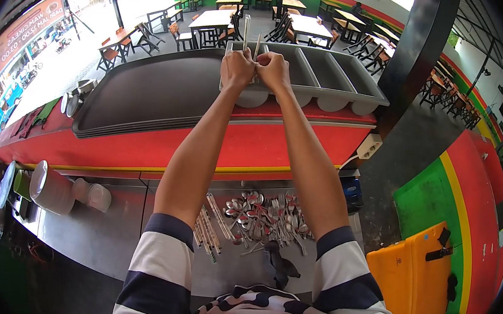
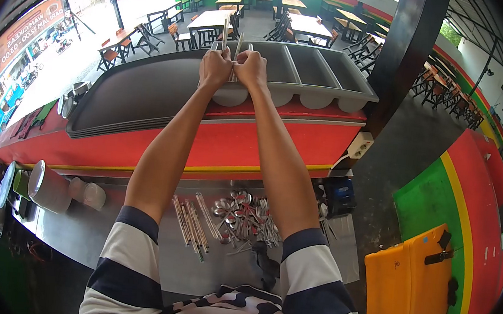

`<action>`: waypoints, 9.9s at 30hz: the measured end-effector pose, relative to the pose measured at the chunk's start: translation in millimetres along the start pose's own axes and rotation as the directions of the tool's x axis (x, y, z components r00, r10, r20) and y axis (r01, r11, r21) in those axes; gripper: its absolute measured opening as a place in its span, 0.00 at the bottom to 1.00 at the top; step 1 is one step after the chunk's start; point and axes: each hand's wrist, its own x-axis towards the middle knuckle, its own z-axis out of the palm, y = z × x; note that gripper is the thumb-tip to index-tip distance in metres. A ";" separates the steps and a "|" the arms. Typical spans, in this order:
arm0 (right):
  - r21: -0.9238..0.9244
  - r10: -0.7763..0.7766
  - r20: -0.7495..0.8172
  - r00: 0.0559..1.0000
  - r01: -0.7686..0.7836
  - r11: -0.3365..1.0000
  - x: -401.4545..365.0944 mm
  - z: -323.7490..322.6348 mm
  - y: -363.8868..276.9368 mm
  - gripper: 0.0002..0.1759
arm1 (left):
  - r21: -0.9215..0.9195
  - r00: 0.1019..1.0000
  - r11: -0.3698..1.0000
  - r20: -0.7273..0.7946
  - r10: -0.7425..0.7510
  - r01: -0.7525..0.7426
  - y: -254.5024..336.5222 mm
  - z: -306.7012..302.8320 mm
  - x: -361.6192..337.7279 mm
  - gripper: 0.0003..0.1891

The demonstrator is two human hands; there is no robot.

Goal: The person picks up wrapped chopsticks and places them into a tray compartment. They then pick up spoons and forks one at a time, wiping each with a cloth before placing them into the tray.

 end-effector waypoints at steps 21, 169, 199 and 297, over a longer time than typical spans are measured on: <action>-0.251 0.036 0.210 0.977 0.018 0.968 -9.8 2.1 -14.9 0.12 | -0.009 0.977 0.995 -0.191 0.096 -0.099 -18.7 14.3 5.9 0.16; -0.202 -0.126 0.085 0.988 0.141 0.969 27.1 29.0 0.3 0.18 | -0.452 0.991 0.891 0.130 0.038 0.025 -30.3 7.0 39.2 0.14; -0.092 -0.049 0.171 0.984 0.065 0.994 3.9 13.7 -11.2 0.23 | -0.453 0.994 0.891 0.107 0.038 0.015 -19.9 -6.0 21.9 0.11; -0.439 0.248 0.229 0.941 -0.127 0.889 -577.7 238.1 42.2 0.32 | 0.155 0.711 0.789 0.355 -0.607 0.595 -326.2 -77.5 -520.5 0.21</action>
